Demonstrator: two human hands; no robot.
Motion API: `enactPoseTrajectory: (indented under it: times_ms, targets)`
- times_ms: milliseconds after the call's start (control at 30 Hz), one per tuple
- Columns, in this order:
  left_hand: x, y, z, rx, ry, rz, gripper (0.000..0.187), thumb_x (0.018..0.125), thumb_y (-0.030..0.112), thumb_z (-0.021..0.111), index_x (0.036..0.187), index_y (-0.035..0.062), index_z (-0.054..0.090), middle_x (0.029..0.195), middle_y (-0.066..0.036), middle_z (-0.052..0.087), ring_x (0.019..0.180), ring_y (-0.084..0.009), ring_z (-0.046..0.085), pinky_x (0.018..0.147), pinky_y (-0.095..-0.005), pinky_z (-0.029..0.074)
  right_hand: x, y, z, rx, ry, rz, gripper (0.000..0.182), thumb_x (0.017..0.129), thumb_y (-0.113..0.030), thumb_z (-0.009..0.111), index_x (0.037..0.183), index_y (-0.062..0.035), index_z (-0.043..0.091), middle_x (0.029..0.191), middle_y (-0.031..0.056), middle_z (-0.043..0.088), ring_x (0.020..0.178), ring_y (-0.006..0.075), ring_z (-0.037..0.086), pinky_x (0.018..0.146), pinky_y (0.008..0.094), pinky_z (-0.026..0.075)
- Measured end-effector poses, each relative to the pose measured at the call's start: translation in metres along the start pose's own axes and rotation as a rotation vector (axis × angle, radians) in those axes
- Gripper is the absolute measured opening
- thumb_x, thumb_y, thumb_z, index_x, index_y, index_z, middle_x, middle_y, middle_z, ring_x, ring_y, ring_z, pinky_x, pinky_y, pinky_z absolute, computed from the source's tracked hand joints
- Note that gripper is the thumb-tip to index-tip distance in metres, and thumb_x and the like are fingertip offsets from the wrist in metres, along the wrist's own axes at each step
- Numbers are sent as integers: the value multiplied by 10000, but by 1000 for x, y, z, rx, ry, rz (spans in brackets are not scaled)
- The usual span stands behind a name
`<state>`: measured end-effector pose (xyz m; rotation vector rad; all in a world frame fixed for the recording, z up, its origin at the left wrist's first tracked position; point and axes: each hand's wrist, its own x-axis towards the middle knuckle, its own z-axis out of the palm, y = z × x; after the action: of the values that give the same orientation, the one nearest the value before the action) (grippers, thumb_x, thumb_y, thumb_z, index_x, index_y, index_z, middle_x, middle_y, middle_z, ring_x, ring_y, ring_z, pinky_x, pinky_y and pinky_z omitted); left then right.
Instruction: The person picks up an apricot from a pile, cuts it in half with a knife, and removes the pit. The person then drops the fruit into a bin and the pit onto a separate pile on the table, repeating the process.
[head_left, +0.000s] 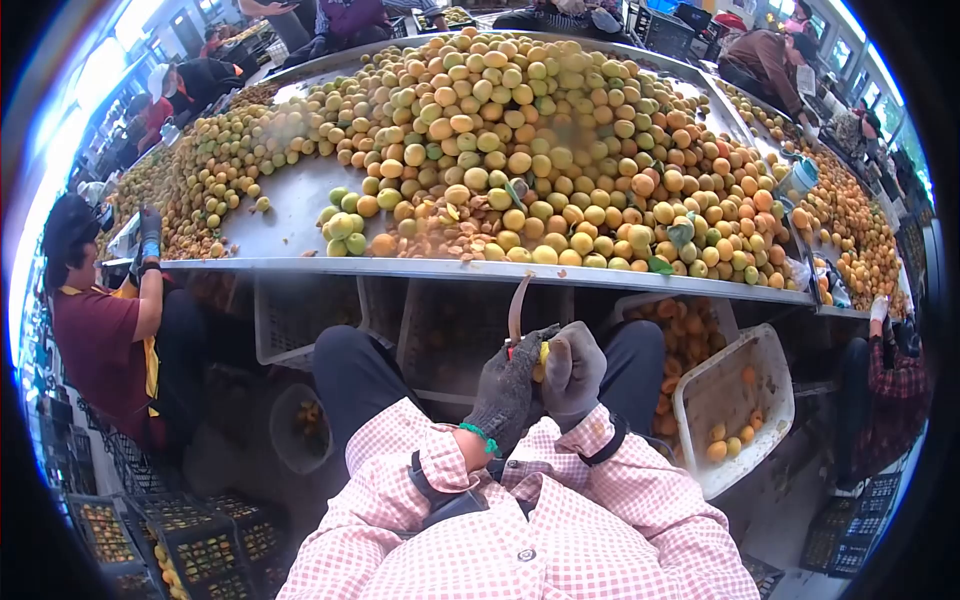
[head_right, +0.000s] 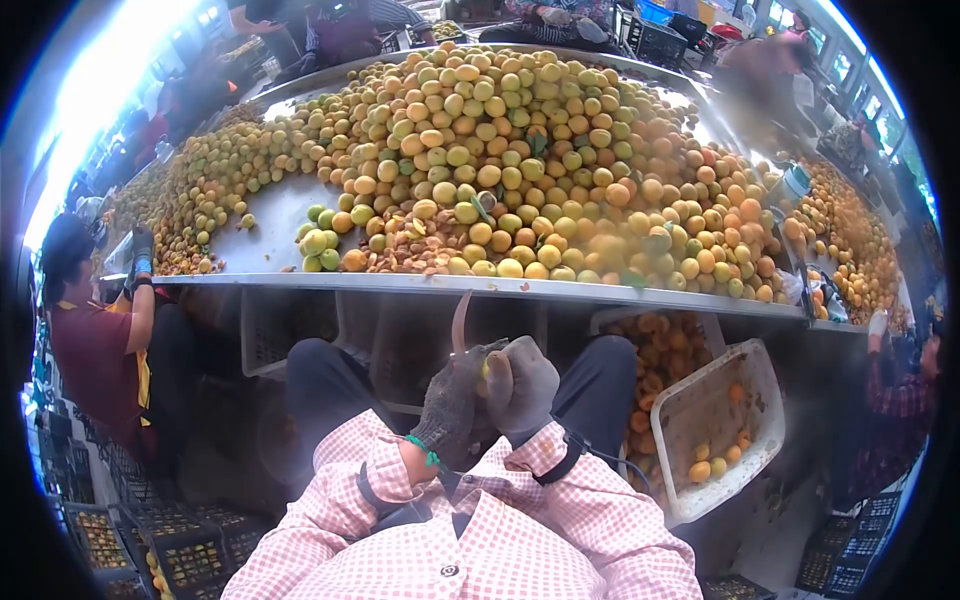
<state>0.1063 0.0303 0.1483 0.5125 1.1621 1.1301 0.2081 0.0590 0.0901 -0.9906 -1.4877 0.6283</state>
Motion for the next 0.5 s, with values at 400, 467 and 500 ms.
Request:
enactPoseTrajectory:
  times_ms: [400, 467, 500]
  targets:
    - [14, 10, -27, 667, -327, 697, 379, 818, 261, 677, 1138, 64, 629, 1024, -165, 664, 909, -248, 669, 781, -315, 502, -10, -40, 8, -200, 94, 74, 63, 910, -54, 490, 860, -23, 514, 761, 121, 545, 709, 229, 574, 622, 288, 428]
    - [7, 6, -20, 327, -313, 502, 324, 849, 232, 648, 1109, 39, 641, 999, -140, 673, 880, -246, 663, 771, -314, 505, -9, -35, 10, 4, 119, 102, 105, 910, -82, 499, 818, -32, 508, 711, 113, 537, 655, 229, 576, 584, 278, 416]
    - [6, 2, -18, 328, -308, 499, 324, 849, 232, 648, 1109, 39, 641, 999, -140, 673, 880, -246, 663, 771, -314, 505, -9, -33, 9, 208, 144, 134, 151, 910, -111, 507, 776, -41, 502, 662, 104, 529, 602, 229, 578, 546, 268, 404]
